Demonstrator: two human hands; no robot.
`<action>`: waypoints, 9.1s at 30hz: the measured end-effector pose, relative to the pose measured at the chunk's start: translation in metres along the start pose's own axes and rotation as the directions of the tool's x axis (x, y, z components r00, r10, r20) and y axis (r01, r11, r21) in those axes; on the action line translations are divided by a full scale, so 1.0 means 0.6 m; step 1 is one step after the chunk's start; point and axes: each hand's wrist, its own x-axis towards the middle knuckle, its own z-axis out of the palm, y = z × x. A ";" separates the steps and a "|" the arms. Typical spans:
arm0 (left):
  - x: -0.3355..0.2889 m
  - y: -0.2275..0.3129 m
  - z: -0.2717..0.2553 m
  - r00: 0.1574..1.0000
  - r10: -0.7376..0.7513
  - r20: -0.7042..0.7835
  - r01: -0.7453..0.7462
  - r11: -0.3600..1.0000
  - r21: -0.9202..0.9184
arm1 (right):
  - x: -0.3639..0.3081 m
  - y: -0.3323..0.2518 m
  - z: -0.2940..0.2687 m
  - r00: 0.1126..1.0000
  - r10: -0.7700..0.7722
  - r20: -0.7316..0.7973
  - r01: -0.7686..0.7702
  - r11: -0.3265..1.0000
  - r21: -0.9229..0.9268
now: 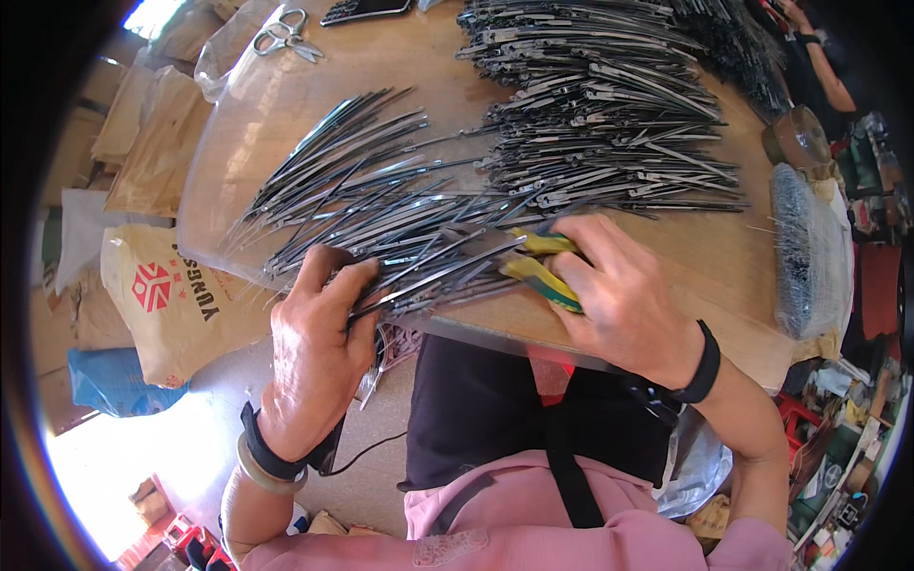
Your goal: The person uses pliers to bend long metal strips at a workbench, handling each strip individually and adding it to a pile.
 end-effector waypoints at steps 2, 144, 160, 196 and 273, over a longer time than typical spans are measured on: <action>-0.002 0.010 -0.011 0.999 -0.021 0.038 0.018 0.997 0.074 | 0.018 0.000 0.010 0.999 -0.029 -0.047 0.028 0.999 -0.015; -0.038 0.198 0.118 0.802 0.108 0.587 0.472 -0.717 -0.513 | -0.355 0.011 -0.232 0.347 0.925 0.154 0.128 -0.210 0.969; -0.062 0.168 0.141 0.776 -0.109 0.621 0.628 0.223 -0.745 | -0.258 0.023 -0.186 0.774 0.625 -0.106 -0.465 0.674 0.574; -0.041 0.200 0.146 0.396 -0.002 0.918 0.915 -0.081 -0.395 | -0.176 -0.030 -0.105 0.986 0.160 -0.051 -0.156 0.985 0.069; -0.040 0.188 0.130 0.698 -0.198 0.689 0.664 -0.182 -0.725 | -0.266 0.058 -0.363 0.918 0.188 -0.348 -0.386 0.618 -0.685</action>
